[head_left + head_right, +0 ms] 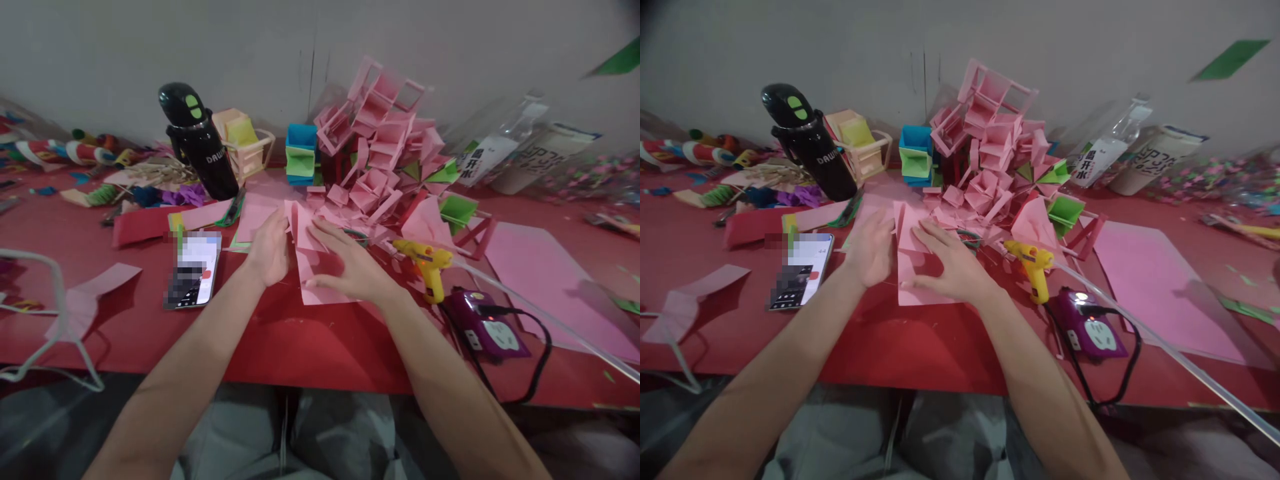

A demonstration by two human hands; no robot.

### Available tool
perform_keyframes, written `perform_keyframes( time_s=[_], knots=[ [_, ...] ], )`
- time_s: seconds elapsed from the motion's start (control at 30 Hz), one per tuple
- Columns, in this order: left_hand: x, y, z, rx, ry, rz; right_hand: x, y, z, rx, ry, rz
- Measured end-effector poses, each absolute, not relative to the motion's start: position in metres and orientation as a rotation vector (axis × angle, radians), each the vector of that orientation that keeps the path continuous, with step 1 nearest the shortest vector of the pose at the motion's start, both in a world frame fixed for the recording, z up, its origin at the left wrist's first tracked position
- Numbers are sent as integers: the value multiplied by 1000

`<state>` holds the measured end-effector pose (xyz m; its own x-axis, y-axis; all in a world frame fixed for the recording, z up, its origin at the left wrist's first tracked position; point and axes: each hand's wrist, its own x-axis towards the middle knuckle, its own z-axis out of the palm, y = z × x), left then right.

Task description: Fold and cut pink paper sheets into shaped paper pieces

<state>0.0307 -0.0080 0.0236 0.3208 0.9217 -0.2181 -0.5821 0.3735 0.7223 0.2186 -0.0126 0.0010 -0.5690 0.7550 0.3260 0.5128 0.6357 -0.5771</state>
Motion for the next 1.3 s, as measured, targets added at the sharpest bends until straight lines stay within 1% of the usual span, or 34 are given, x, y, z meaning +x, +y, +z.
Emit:
perform_keyframes(
  time_s=[0.23,0.37,0.5,0.7,0.83,0.9,0.97,1.03,1.17,1.3],
  knots=[
    [25,-6,17,578,609,1074,208,-26,3,-1086,-2470,524],
    [24,-4,17,604,582,1108,204,-32,0,-1073,-2542,477],
    [22,-5,20,570,620,1145,204,-29,0,-1035,-2390,481],
    [12,-1,19,630,675,1225,211,-23,15,-977,-1839,886],
    [8,3,13,855,726,1220,219,-22,18,-970,-1345,1280],
    [8,4,10,956,733,1222,222,-21,21,-985,-1180,1478],
    [9,4,8,1011,748,1227,224,-20,23,-1012,-1085,1604],
    [10,5,6,1031,783,1248,225,-18,24,-1039,-1030,1638],
    [12,7,4,1000,902,1350,223,-12,20,-1082,-986,1571],
    [11,6,6,954,930,1365,221,-9,14,-1053,-1027,1537]
  ],
)
